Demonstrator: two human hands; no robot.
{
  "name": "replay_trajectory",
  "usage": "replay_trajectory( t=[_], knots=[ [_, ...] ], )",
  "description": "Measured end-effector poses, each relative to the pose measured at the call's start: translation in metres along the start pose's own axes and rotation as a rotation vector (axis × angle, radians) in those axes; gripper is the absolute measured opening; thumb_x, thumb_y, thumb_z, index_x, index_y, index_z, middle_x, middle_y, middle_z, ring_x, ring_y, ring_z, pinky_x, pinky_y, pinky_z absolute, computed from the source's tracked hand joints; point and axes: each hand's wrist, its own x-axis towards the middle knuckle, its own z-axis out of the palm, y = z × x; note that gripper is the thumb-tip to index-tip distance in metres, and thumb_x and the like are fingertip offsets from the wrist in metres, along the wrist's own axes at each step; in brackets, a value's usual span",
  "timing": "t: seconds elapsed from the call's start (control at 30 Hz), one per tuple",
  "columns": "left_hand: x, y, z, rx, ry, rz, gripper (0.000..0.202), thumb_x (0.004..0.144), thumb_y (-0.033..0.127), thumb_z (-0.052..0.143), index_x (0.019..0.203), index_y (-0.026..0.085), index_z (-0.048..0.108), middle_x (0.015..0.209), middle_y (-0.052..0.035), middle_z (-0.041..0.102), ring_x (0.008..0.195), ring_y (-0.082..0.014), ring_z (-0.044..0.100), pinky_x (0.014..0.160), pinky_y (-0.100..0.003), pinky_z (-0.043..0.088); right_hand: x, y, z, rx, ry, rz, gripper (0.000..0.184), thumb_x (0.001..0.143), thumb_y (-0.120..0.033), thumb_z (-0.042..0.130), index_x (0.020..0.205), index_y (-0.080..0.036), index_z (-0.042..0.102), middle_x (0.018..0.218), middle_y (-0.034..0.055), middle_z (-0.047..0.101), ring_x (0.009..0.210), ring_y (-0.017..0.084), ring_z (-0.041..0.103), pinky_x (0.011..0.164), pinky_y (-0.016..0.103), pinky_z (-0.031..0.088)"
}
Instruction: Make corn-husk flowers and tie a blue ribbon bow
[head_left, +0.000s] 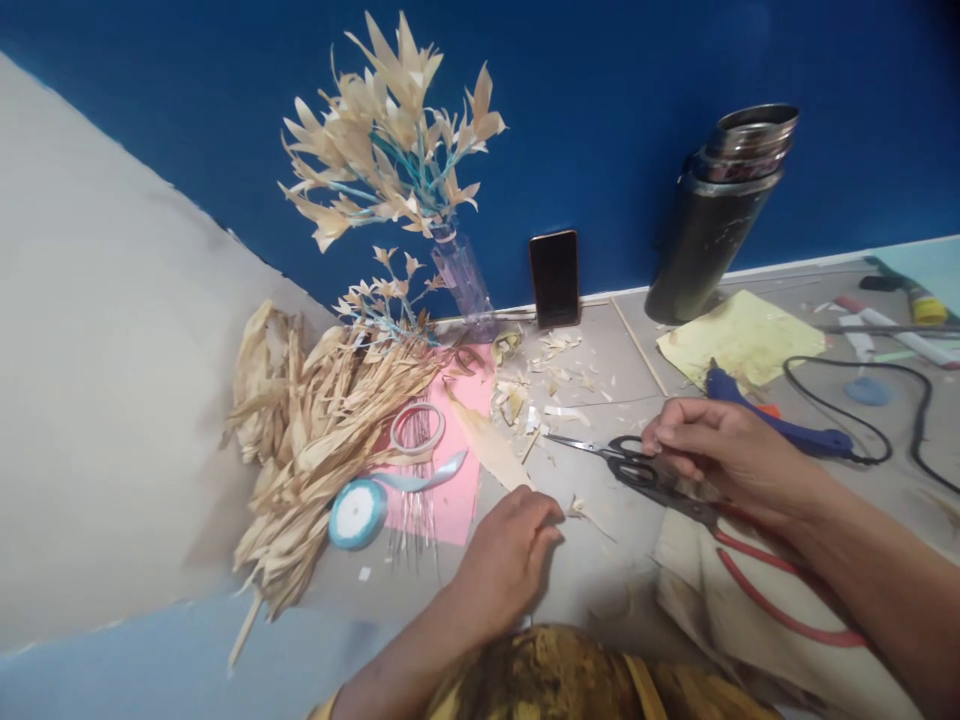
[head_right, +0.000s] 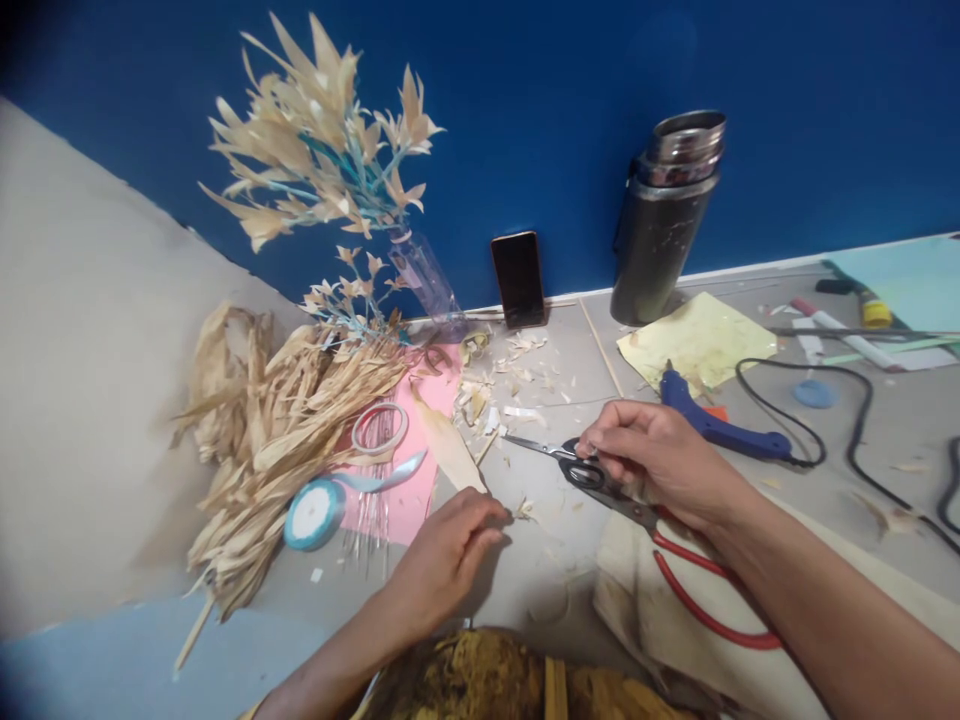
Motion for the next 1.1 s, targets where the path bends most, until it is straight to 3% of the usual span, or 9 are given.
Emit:
replay_trajectory(
  t=[0.17, 0.23, 0.33, 0.47, 0.57, 0.7, 0.87, 0.97, 1.1],
  knots=[
    [-0.002, 0.004, -0.002, -0.098, 0.07, -0.158, 0.016, 0.092, 0.029, 0.06, 0.081, 0.022, 0.069, 0.078, -0.0032, 0.071, 0.073, -0.0209, 0.064, 0.071, -0.03, 0.045, -0.002, -0.002, 0.002, -0.023, 0.019, -0.024, 0.034, 0.073, -0.046, 0.084, 0.065, -0.019, 0.065, 0.049, -0.0017, 0.055, 0.046, 0.009, 0.039, 0.043, 0.024, 0.025],
    [-0.002, 0.007, -0.009, -0.169, 0.155, -0.162, 0.018, 0.095, 0.031, 0.056, 0.089, 0.023, 0.07, 0.079, -0.0026, 0.072, 0.072, -0.02, 0.064, 0.07, -0.03, 0.046, -0.003, -0.004, 0.003, -0.036, 0.031, -0.015, 0.035, 0.072, -0.047, 0.085, 0.065, -0.019, 0.065, 0.048, -0.0016, 0.055, 0.045, 0.009, 0.039, 0.043, 0.023, 0.025],
    [0.001, 0.005, -0.02, -0.209, 0.269, -0.047, 0.027, 0.095, 0.027, 0.053, 0.118, 0.023, 0.067, 0.095, -0.005, 0.073, 0.082, -0.0198, 0.065, 0.076, -0.03, 0.049, -0.003, -0.005, 0.004, -0.053, 0.033, -0.006, 0.036, 0.07, -0.048, 0.085, 0.066, -0.018, 0.066, 0.05, -0.0011, 0.056, 0.045, 0.008, 0.04, 0.042, 0.022, 0.024],
    [0.004, 0.0, -0.023, -0.138, 0.36, -0.076, 0.019, 0.095, 0.028, 0.054, 0.105, 0.021, 0.069, 0.073, -0.0012, 0.066, 0.066, -0.0177, 0.061, 0.066, -0.028, 0.046, -0.003, -0.004, 0.004, -0.044, 0.021, -0.006, 0.034, 0.073, -0.047, 0.083, 0.068, -0.018, 0.067, 0.049, -0.0021, 0.054, 0.044, 0.008, 0.038, 0.042, 0.022, 0.022],
    [0.006, 0.0, -0.013, -0.086, 0.234, -0.014, 0.023, 0.092, 0.023, 0.057, 0.112, 0.023, 0.068, 0.088, -0.005, 0.072, 0.078, -0.0208, 0.065, 0.074, -0.031, 0.048, -0.002, -0.003, 0.003, -0.041, 0.023, -0.001, 0.033, 0.072, -0.046, 0.083, 0.07, -0.017, 0.068, 0.048, -0.0027, 0.053, 0.043, 0.008, 0.037, 0.043, 0.023, 0.023],
    [0.009, 0.003, 0.006, 0.048, -0.025, -0.085, 0.02, 0.097, 0.027, 0.049, 0.094, 0.021, 0.069, 0.086, -0.0082, 0.073, 0.079, -0.0244, 0.066, 0.072, -0.034, 0.046, -0.001, -0.003, 0.002, -0.041, 0.018, -0.009, 0.032, 0.073, -0.046, 0.083, 0.069, -0.017, 0.068, 0.048, -0.0026, 0.054, 0.044, 0.008, 0.039, 0.045, 0.024, 0.027],
    [0.018, 0.005, 0.017, 0.122, -0.001, -0.106, 0.01, 0.091, 0.019, 0.055, 0.088, 0.021, 0.065, 0.097, -0.0086, 0.066, 0.085, -0.0233, 0.062, 0.075, -0.033, 0.045, -0.001, -0.004, 0.003, -0.031, 0.02, -0.023, 0.036, 0.073, -0.046, 0.084, 0.062, -0.019, 0.062, 0.05, -0.0012, 0.056, 0.047, 0.01, 0.043, 0.046, 0.025, 0.028],
    [0.02, 0.007, 0.014, -0.056, 0.06, -0.09, 0.011, 0.089, 0.018, 0.054, 0.081, 0.021, 0.062, 0.09, -0.0061, 0.064, 0.083, -0.021, 0.06, 0.074, -0.031, 0.045, -0.001, -0.005, 0.003, -0.031, 0.034, -0.027, 0.037, 0.072, -0.045, 0.085, 0.06, -0.019, 0.061, 0.05, -0.0012, 0.057, 0.048, 0.01, 0.044, 0.047, 0.024, 0.029],
    [0.022, 0.013, 0.007, -0.576, 0.066, -0.221, 0.004, 0.083, 0.022, 0.062, 0.081, 0.019, 0.06, 0.061, 0.0023, 0.057, 0.057, -0.0141, 0.054, 0.057, -0.025, 0.04, -0.002, -0.006, 0.004, -0.056, 0.041, -0.024, 0.037, 0.071, -0.047, 0.085, 0.062, -0.019, 0.063, 0.051, -0.0012, 0.057, 0.049, 0.01, 0.044, 0.046, 0.024, 0.03]
  ],
)
